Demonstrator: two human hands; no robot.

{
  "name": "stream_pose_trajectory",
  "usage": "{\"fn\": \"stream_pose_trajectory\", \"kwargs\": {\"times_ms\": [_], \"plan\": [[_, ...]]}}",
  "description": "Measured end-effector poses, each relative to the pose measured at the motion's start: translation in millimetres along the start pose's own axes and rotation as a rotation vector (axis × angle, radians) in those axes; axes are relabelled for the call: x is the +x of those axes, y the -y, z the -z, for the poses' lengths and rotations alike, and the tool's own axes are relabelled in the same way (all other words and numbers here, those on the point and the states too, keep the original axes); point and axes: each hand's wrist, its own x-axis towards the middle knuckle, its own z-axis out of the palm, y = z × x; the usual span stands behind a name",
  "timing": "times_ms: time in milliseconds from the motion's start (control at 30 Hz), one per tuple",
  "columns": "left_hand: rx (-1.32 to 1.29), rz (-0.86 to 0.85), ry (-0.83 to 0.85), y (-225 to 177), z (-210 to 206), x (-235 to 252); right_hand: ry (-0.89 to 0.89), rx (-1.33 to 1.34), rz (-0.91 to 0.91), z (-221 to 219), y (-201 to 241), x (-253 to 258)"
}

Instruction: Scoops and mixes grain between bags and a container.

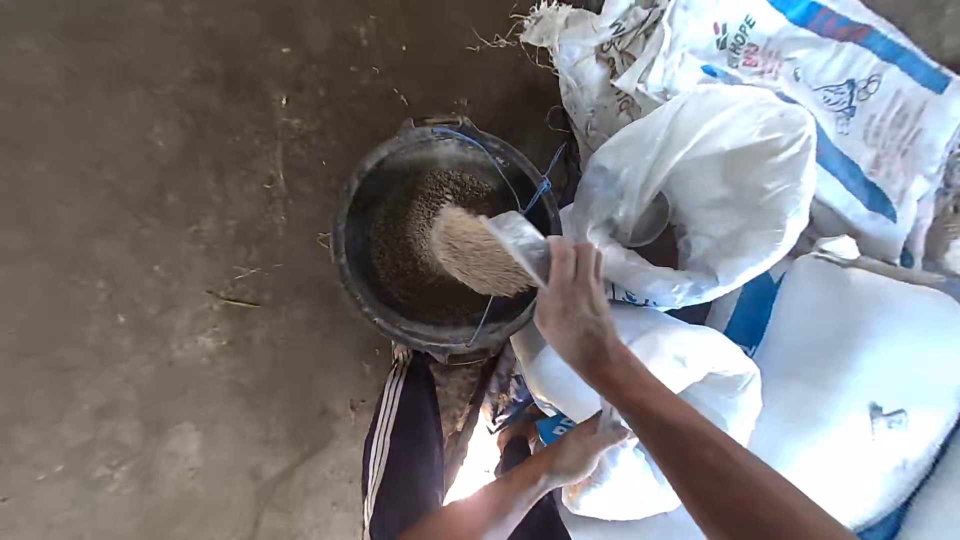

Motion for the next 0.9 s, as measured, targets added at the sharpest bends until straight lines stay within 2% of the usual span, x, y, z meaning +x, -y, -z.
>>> {"fn": "stream_pose_trajectory", "kwargs": {"times_ms": [100, 167, 267, 367, 433, 500, 567, 600, 633, 700, 800, 900], "plan": [[0.006, 0.000, -0.033, -4.9, 4.0, -0.9, -0.256, 0.003, 0.280, -27.5, -15.5, -10.5], [-0.010, 0.016, -0.086, -2.3, 5.8, 2.1, -0.356, 0.071, 0.308, -9.0, -37.3, -26.3], [-0.035, 0.032, -0.242, -2.6, 4.4, 4.8, -0.312, 0.137, 0.088, 75.9, -78.2, -82.4], [-0.069, 0.024, -0.363, -0.6, 2.8, 5.3, -0.133, -0.056, -0.254, 171.2, -98.9, -160.0], [-0.098, -0.002, -0.400, 1.7, 2.2, 6.5, 0.109, -0.084, -0.447, 179.2, -110.1, -195.8], [-0.117, -0.041, -0.393, 5.2, 2.0, 6.6, 0.392, 0.076, -0.636, 124.6, -138.6, -214.5], [-0.130, -0.073, -0.368, 7.5, -1.5, 0.6, 0.600, 0.198, -0.790, 28.8, -186.0, -225.3], [-0.123, -0.095, -0.351, 8.2, -2.4, -1.5, 0.601, 0.198, -0.816, -22.8, -213.1, -230.8], [-0.117, -0.123, -0.327, 9.0, -1.6, -2.3, 0.521, 0.163, -0.814, -68.1, -239.4, -233.9], [-0.097, -0.157, -0.278, 9.7, 1.9, -9.7, 0.318, 0.135, -0.847, -122.4, -273.9, -233.1], [-0.063, -0.161, -0.206, 5.1, 13.4, -17.6, 0.269, 0.458, -1.138, -124.2, -294.9, -206.7], [-0.111, -0.207, -0.160, 16.0, 22.8, -21.7, 0.188, 0.549, -1.050, -157.2, -318.1, -207.5]]}}
